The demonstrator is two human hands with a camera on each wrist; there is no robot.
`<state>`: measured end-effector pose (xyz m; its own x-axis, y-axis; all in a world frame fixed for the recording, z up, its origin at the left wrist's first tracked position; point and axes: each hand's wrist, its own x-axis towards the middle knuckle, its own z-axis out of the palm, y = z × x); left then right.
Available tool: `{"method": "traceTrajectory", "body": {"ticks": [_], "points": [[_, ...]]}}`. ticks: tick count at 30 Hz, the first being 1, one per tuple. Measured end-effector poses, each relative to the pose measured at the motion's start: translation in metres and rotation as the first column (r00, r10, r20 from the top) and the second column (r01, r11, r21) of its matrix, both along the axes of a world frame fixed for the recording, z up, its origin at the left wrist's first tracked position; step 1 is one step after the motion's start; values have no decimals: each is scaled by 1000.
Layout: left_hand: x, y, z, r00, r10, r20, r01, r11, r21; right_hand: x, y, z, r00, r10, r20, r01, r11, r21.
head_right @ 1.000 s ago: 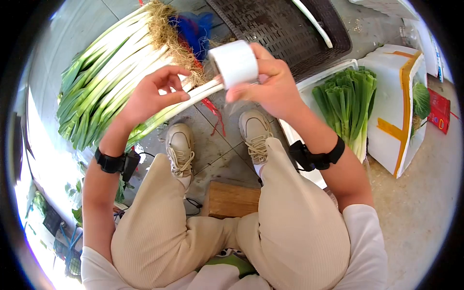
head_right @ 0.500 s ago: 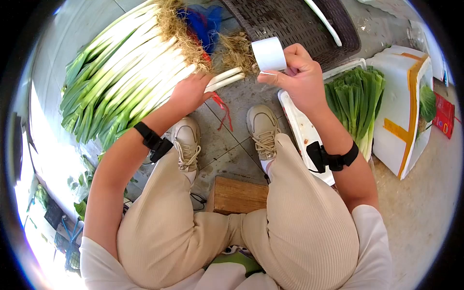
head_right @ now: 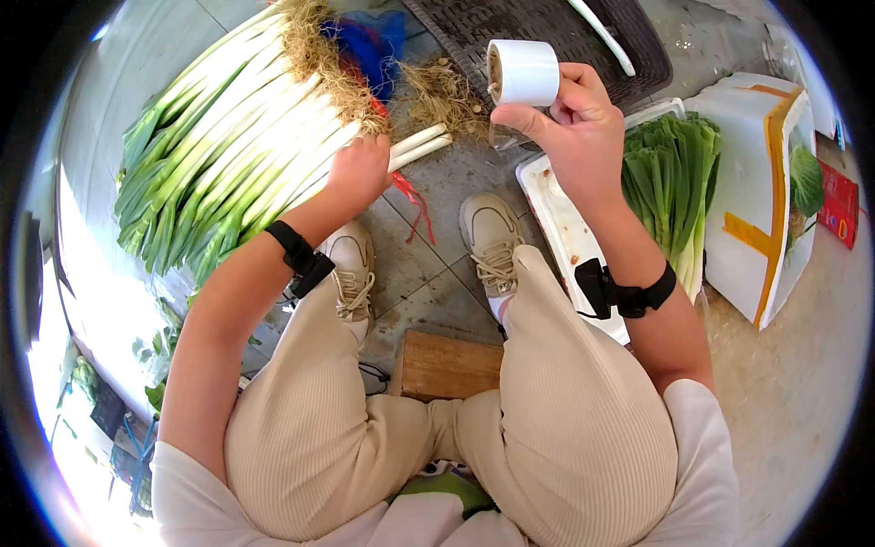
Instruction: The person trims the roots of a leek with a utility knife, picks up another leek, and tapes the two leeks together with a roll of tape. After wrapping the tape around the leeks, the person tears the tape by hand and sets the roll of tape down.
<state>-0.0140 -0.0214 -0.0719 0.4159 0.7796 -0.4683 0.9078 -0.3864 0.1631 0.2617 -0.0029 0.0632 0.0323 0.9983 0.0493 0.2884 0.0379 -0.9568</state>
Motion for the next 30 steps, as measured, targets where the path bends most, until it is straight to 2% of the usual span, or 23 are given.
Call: {"method": "traceTrajectory", "body": {"ticks": [3,5,6,8,12,14,15,17,21,23,24,26,27,30], "points": [[-2,0,4,999,-51,8,51,998,-26,0,0,6,998,8,59,-12,998,69],[-6,-4,2,993,-11,120,4,998,57,0,1,11,994,40,102,-55,987,153],[-7,-5,6,993,-13,120,7,998,56,1,1,13,994,37,102,-53,987,152],[-11,-9,14,979,-17,203,-13,989,147,5,1,16,975,39,218,-88,971,220],[-18,-16,24,956,39,291,-107,969,221,4,-1,21,987,37,156,-77,963,258],[-22,-18,29,886,154,438,-220,970,106,5,-1,21,985,107,134,-143,946,291],[-22,-17,37,886,153,438,-220,970,106,4,-2,21,985,107,135,-142,946,291],[-22,-13,54,840,399,367,-347,916,-203,1,-3,21,989,116,-94,-95,975,201],[-36,-4,47,852,420,314,-333,896,-294,-2,0,26,968,119,-219,-98,990,104],[-45,-1,40,765,440,470,-334,895,-295,-7,1,31,962,93,-258,-83,995,50],[-46,3,46,765,440,471,-333,895,-296,-6,1,32,962,92,-257,-83,995,49],[-51,12,57,778,465,422,-283,860,-425,-5,-1,34,941,144,-305,-167,985,-52],[-51,11,58,714,543,442,-319,814,-485,-6,-1,36,942,143,-305,-167,985,-52],[-56,14,56,671,560,486,-279,798,-534,-10,-2,40,925,177,-337,-235,962,-141]]}}
